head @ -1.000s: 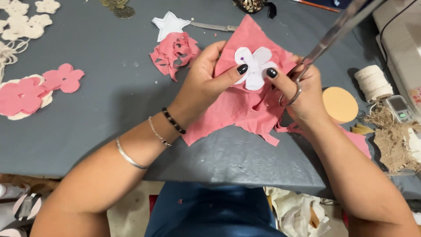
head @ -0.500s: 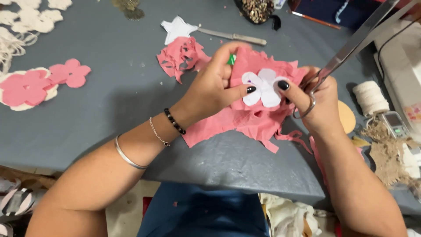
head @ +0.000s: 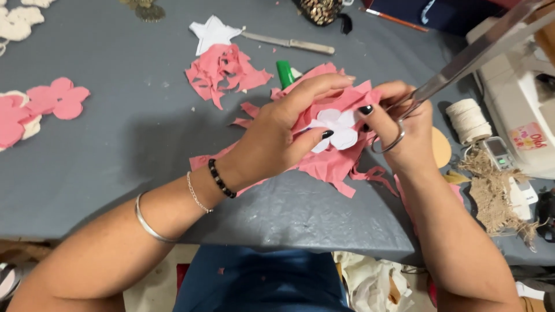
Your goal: Cutting out flower shapes from pink fabric using a paper template and scissors
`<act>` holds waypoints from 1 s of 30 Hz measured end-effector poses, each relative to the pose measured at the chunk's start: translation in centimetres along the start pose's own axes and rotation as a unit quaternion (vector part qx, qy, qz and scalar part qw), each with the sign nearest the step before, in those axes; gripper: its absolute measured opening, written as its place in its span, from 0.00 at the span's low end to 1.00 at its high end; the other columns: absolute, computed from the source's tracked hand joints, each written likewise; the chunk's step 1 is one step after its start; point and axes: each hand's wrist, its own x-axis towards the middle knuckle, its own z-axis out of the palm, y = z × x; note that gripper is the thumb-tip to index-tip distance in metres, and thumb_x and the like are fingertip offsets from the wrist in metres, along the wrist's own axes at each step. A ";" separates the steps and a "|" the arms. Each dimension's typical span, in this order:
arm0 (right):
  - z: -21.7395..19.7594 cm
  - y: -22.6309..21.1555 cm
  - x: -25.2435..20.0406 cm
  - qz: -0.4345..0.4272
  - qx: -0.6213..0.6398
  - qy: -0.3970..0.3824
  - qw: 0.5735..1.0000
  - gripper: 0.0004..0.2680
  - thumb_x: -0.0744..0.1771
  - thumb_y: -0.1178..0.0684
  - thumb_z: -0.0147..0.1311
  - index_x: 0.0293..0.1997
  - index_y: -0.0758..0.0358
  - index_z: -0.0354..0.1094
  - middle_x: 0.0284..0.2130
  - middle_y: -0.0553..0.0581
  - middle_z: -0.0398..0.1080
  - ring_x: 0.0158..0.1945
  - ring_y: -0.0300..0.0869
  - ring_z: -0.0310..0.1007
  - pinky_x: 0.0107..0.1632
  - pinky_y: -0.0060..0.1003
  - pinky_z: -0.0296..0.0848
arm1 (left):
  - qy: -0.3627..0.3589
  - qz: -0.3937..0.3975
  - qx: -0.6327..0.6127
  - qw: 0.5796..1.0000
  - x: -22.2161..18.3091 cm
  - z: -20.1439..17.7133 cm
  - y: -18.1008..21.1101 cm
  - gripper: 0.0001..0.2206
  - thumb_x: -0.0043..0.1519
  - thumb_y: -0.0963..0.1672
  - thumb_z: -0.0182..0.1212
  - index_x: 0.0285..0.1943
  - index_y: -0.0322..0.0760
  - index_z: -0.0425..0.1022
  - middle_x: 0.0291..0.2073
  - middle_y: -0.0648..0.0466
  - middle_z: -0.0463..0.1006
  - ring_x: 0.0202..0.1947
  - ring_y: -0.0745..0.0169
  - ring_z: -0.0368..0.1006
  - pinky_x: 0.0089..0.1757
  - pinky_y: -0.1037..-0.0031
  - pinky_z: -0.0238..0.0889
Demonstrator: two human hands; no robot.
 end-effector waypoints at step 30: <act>-0.7 0.1 0.5 0.091 -0.018 0.028 0.995 0.05 0.66 0.58 0.63 0.33 0.61 0.69 0.24 0.49 0.69 0.27 0.34 0.70 0.34 0.25 0.70 | 0.014 0.017 0.057 0.998 1.0 -1.8 -1.2 0.25 0.60 0.38 0.53 0.66 0.57 0.68 0.73 0.38 0.65 0.78 0.58 0.55 0.46 0.79 0.63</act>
